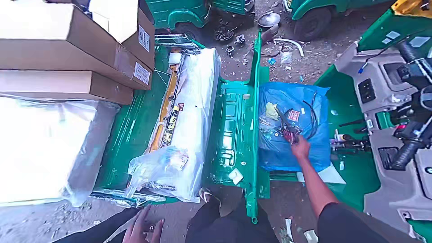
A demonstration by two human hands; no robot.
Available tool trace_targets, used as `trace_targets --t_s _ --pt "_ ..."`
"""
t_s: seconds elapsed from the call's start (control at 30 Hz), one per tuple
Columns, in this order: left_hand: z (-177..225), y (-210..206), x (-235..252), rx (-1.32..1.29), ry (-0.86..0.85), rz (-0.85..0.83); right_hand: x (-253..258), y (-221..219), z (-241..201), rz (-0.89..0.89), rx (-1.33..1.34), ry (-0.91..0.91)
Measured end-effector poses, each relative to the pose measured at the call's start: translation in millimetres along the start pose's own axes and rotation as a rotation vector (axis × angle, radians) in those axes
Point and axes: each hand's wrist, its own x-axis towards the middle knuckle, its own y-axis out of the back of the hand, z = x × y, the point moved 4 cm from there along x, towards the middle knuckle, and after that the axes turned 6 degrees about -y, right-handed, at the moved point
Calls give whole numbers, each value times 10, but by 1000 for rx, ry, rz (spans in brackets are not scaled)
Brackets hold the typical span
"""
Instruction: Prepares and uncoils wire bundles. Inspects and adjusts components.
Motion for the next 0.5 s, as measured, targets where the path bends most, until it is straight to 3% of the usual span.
trace_targets --t_s 0.07,0.13,0.2,0.3,0.37,0.43,0.5 --pt "44 -153 -12 -130 -71 55 -336 613 -369 105 70 45" --pt "60 -372 -32 -273 -154 111 -1008 1087 -830 151 226 170" --pt "136 -561 11 -602 -179 17 -1764 1274 -1394 85 451 343" --pt "303 -725 181 -1291 -223 -270 -2936 1123 -2299 -218 784 506" --pt "267 -721 209 -1623 -133 -438 -3717 768 -2797 -498 830 528" --pt "70 -635 182 -1871 40 -399 -4367 409 -3195 -840 828 517" --pt "-283 -544 179 -1995 217 -237 -4739 125 -3479 -1002 798 476"
